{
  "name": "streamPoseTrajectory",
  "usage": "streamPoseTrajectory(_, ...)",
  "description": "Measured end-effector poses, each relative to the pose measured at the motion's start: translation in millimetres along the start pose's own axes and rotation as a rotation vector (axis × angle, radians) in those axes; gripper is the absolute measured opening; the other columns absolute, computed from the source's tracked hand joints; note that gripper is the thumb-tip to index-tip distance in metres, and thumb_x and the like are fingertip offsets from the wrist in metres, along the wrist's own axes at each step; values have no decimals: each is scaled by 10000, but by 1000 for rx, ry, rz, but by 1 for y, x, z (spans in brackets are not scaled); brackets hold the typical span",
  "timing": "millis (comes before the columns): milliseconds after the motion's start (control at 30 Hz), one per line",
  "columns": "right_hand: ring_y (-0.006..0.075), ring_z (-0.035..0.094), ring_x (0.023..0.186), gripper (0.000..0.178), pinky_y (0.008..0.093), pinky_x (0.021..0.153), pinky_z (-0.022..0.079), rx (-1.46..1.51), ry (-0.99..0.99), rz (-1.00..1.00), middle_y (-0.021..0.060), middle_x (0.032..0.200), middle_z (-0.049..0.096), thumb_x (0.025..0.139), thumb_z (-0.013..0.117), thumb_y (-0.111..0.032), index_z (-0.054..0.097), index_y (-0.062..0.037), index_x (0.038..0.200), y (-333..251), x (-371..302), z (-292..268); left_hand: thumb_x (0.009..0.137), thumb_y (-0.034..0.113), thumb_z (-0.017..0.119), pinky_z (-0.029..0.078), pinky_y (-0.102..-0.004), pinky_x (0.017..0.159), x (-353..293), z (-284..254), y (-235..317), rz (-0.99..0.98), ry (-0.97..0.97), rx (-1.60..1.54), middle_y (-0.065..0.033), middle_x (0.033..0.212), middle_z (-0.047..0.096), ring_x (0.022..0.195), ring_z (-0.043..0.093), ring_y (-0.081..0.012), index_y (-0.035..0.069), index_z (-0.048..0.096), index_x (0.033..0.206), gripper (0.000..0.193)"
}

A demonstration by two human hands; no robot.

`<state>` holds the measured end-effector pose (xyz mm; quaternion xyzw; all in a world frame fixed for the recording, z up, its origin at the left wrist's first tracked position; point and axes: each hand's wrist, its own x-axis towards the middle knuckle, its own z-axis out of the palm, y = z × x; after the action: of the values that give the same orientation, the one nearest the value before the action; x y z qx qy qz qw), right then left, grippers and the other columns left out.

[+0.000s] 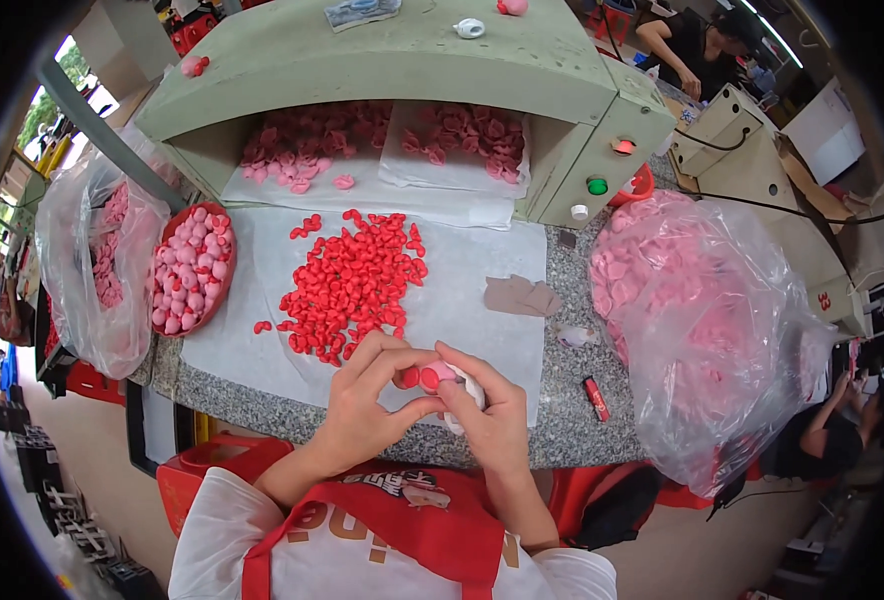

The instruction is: Assemble small red and pink plastic components at a factory workbench using a tube of adhesive.

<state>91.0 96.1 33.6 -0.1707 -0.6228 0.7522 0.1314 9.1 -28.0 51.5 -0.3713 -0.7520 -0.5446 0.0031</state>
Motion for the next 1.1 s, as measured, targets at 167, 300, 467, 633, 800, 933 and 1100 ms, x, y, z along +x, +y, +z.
streamPoseTrajectory(167, 81, 541, 796, 405, 211, 700, 460, 189, -163, 101, 82, 986, 594, 812, 539, -26, 483, -13, 1213, -5, 2, -6, 595, -5, 737, 455, -244, 554, -4, -1, -2, 20, 9, -36, -74, 835, 502, 663, 532, -155, 25, 609, 934, 363)
streamPoseTrajectory(300, 79, 537, 811, 438, 206, 702, 461, 94, -140, 0, 86, 1026, 581, 824, 498, -15, 434, -18, 1257, -9, 1, 3, 604, -40, 712, 454, -241, 560, -6, 3, 2, 68, 103, 25, -85, 872, 492, 661, 529, -151, 23, 615, 934, 350)
streamPoseTrajectory(467, 69, 527, 797, 429, 200, 677, 449, -38, -89, -46, 80, 1032, 578, 828, 491, -19, 435, -12, 1254, -14, 1, 6, 643, -91, 656, 489, -248, 606, -3, 0, 4, 11, 43, -59, -72, 900, 491, 738, 564, -149, 2, 611, 943, 317)
streamPoseTrajectory(633, 69, 529, 780, 408, 190, 659, 437, 2, -124, -15, 70, 987, 586, 821, 497, -9, 461, -8, 1228, -21, 4, -3, 785, -43, 566, 522, -250, 692, 1, -15, -3, -478, -164, -842, -80, 994, 533, 829, 591, -152, -33, 579, 965, 181)
streamPoseTrajectory(800, 114, 543, 836, 416, 215, 731, 422, -218, -244, -58, 90, 1029, 574, 763, 511, 27, 510, 6, 1179, -29, 6, -4, 809, -13, 557, 521, -255, 709, 0, -17, -14, -687, -225, -996, -90, 938, 584, 788, 616, -164, -6, 555, 967, 158)
streamPoseTrajectory(933, 124, 534, 850, 417, 216, 738, 407, -270, -295, -127, 88, 997, 571, 749, 512, 37, 525, 0, 1164, -26, 6, -7, 810, 33, 589, 511, -243, 712, -1, -19, -14, -858, -303, -1023, -82, 903, 610, 802, 613, -141, 1, 528, 992, 195)
streamPoseTrajectory(1100, 104, 515, 831, 415, 196, 686, 398, -288, -388, -58, 69, 982, 550, 743, 530, 44, 532, -5, 1155, -27, 2, -12, 806, 35, 591, 517, -260, 736, -5, -23, -31, -1047, -467, -1173, -88, 929, 600, 843, 614, -164, 12, 527, 991, 197)
